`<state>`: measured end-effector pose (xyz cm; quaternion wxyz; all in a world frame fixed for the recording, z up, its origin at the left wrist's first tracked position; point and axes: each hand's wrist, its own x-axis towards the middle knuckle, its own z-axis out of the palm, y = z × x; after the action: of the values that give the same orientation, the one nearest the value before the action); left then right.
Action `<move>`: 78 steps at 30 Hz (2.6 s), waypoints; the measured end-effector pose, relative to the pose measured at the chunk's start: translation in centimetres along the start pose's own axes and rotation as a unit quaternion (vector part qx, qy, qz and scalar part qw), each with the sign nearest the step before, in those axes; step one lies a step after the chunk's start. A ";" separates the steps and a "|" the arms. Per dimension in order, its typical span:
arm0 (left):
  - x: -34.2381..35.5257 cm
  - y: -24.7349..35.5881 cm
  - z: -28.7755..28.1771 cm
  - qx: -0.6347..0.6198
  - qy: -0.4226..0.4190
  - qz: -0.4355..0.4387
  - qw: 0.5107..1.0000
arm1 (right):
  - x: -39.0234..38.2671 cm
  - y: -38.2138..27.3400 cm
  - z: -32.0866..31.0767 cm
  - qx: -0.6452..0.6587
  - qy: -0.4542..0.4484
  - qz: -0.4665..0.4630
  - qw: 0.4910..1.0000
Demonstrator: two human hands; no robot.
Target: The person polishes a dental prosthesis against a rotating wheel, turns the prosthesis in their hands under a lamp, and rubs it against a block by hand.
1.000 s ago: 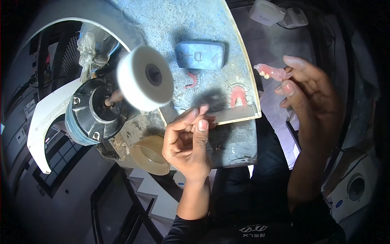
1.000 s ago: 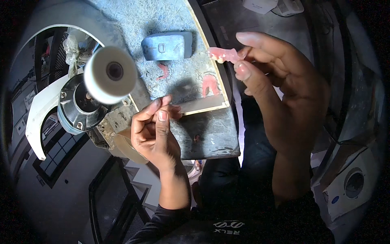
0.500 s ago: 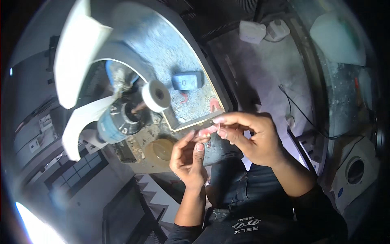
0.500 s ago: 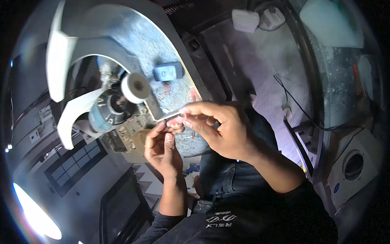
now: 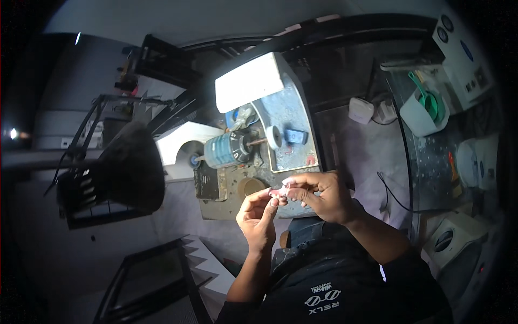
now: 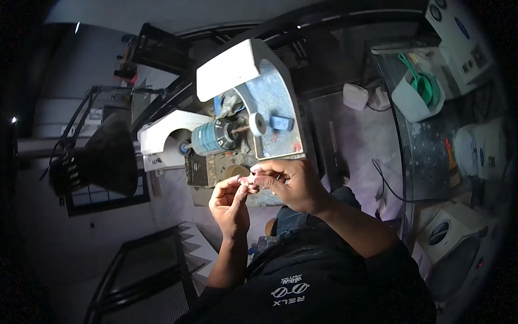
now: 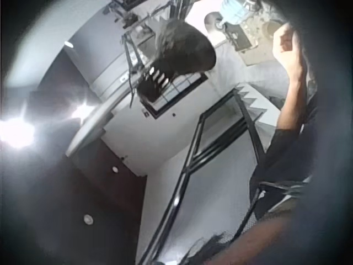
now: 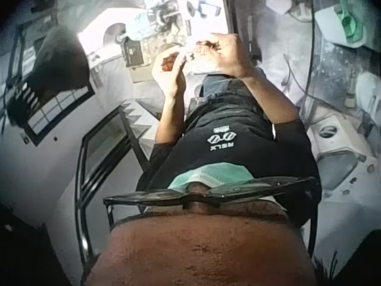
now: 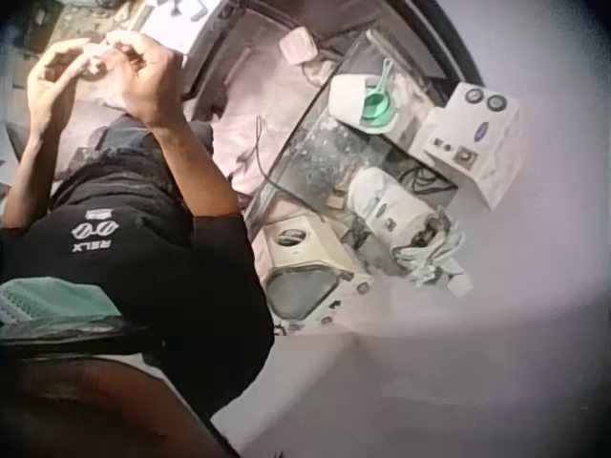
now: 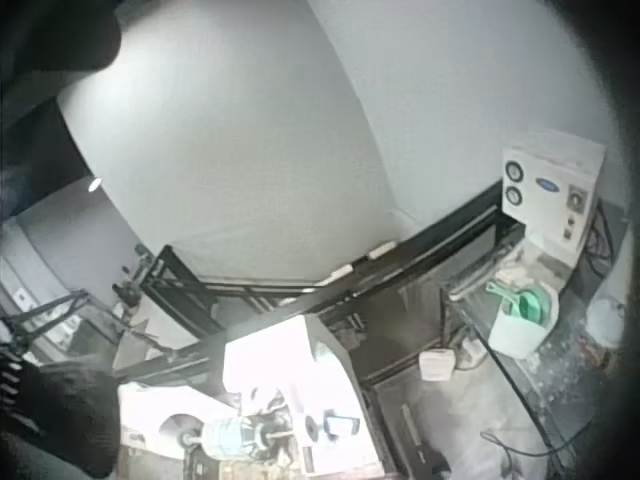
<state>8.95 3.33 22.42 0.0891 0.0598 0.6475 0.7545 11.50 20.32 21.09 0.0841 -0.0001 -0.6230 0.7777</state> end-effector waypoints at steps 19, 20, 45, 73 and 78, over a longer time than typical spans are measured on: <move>3.4 2.1 -6.5 -0.107 0.128 0.052 0.985 | 6.5 -0.7 9.0 0.019 -0.090 0.125 0.988; 3.7 2.0 -6.9 -0.111 0.125 0.062 0.984 | 6.7 -0.5 9.5 0.027 -0.084 0.114 0.990; -1.5 13.4 -9.1 -0.068 -0.050 0.382 0.920 | 7.4 -3.1 12.1 0.040 -0.095 0.145 0.984; -3.7 17.7 -3.5 -0.543 -0.478 0.006 0.690 | 7.1 -2.7 9.9 0.032 -0.047 0.159 0.986; -2.5 18.0 -4.1 -0.516 -0.495 -0.005 0.699 | 7.2 -3.2 9.5 0.035 -0.035 0.158 0.986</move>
<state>9.53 -3.80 39.62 0.4176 0.3661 0.0197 0.8314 3.79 12.73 27.05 -0.0620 -0.0685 -0.5904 0.8018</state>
